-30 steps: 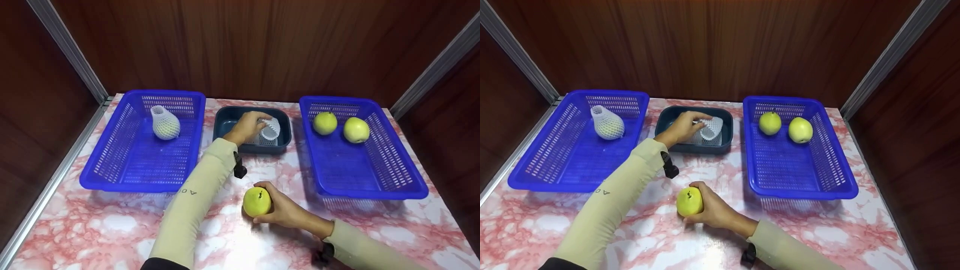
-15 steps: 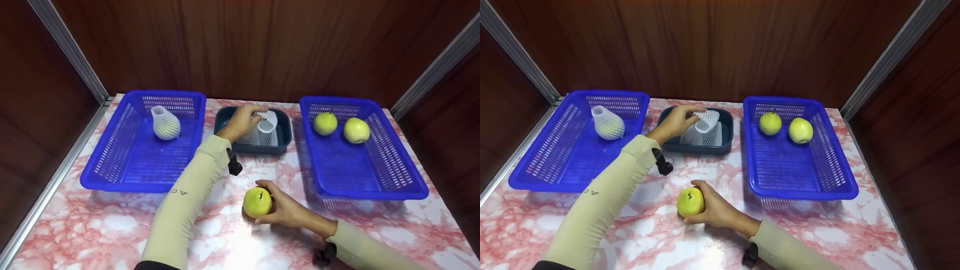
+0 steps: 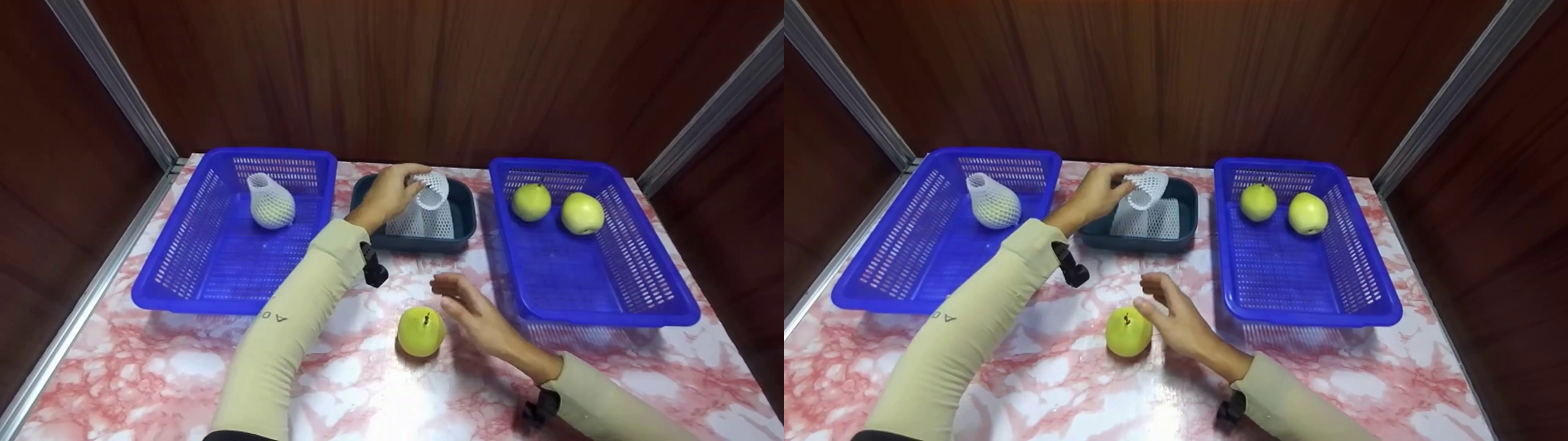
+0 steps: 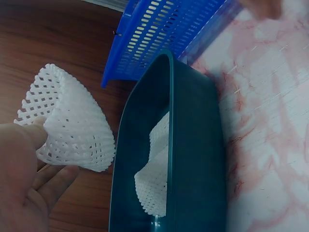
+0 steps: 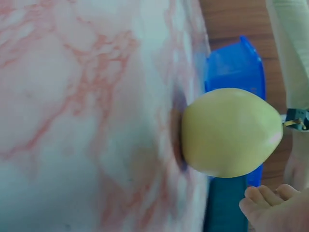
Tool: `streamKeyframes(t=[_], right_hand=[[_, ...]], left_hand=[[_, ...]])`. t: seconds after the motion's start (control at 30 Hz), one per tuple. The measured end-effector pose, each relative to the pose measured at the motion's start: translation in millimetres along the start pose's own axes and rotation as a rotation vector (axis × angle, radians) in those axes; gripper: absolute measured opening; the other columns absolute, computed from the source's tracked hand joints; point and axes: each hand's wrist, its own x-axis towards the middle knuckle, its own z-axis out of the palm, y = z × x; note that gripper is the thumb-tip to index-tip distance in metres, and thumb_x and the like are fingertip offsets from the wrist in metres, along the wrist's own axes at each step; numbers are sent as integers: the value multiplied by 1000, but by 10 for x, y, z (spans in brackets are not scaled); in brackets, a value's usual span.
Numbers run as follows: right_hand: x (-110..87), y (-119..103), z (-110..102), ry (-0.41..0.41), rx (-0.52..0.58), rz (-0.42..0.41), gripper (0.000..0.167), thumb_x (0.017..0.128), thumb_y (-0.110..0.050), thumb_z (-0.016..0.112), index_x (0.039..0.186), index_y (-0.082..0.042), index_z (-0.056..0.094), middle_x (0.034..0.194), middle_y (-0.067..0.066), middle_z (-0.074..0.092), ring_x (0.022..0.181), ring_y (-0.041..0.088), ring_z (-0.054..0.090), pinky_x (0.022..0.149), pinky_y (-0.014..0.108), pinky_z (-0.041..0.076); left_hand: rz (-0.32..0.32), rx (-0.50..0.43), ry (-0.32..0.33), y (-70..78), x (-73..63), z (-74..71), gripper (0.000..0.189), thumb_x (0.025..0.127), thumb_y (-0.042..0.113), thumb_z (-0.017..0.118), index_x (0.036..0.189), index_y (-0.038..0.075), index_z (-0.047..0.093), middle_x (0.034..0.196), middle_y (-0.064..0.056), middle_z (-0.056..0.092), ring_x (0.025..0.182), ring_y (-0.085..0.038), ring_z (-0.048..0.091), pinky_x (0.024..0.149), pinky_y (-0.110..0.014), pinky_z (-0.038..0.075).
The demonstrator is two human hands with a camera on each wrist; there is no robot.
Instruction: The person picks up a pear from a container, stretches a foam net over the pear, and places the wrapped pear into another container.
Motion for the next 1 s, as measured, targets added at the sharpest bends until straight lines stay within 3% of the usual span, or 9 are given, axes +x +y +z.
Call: streamKeyframes(t=[0.13, 0.4, 0.53, 0.77, 1.0], right_hand=[[43, -88, -23, 95, 58, -23, 30, 105, -3, 47, 131, 10, 51, 130, 23, 59, 126, 34, 53, 107, 29, 43], [160, -230, -54, 161, 210, -103, 24, 103, 4, 48, 122, 17, 48, 116, 15, 62, 112, 26, 59, 92, 31, 53], [207, -281, -66, 193, 236, -64, 25, 100, 6, 53, 123, 14, 49, 113, 11, 64, 108, 23, 62, 84, 30, 56], [282, -332, -68, 251, 277, 20, 33, 97, 10, 57, 128, 8, 47, 112, 21, 63, 94, 16, 65, 73, 29, 57], [354, -361, -54, 310, 283, 40, 34, 94, 9, 61, 124, 6, 46, 94, 7, 67, 79, 13, 63, 59, 24, 52]], left_hand=[[-3, -1, 36, 40, -46, -13, 35, 100, 7, 65, 135, 7, 66, 137, -8, 65, 128, -19, 58, 111, -27, 42], [61, 10, 142, 120, -141, -13, 38, 93, 3, 72, 131, 4, 66, 131, -10, 67, 121, -21, 62, 106, -26, 45], [117, 23, 180, 182, -212, 12, 39, 91, 2, 75, 129, 2, 66, 128, -11, 68, 118, -23, 63, 104, -27, 46], [207, 22, 226, 281, -427, 85, 42, 86, -5, 76, 126, 1, 67, 127, -12, 67, 120, -23, 61, 107, -27, 44], [253, 29, 228, 356, -597, 127, 48, 82, -8, 78, 127, 4, 66, 127, -11, 65, 121, -22, 60, 106, -28, 45]])
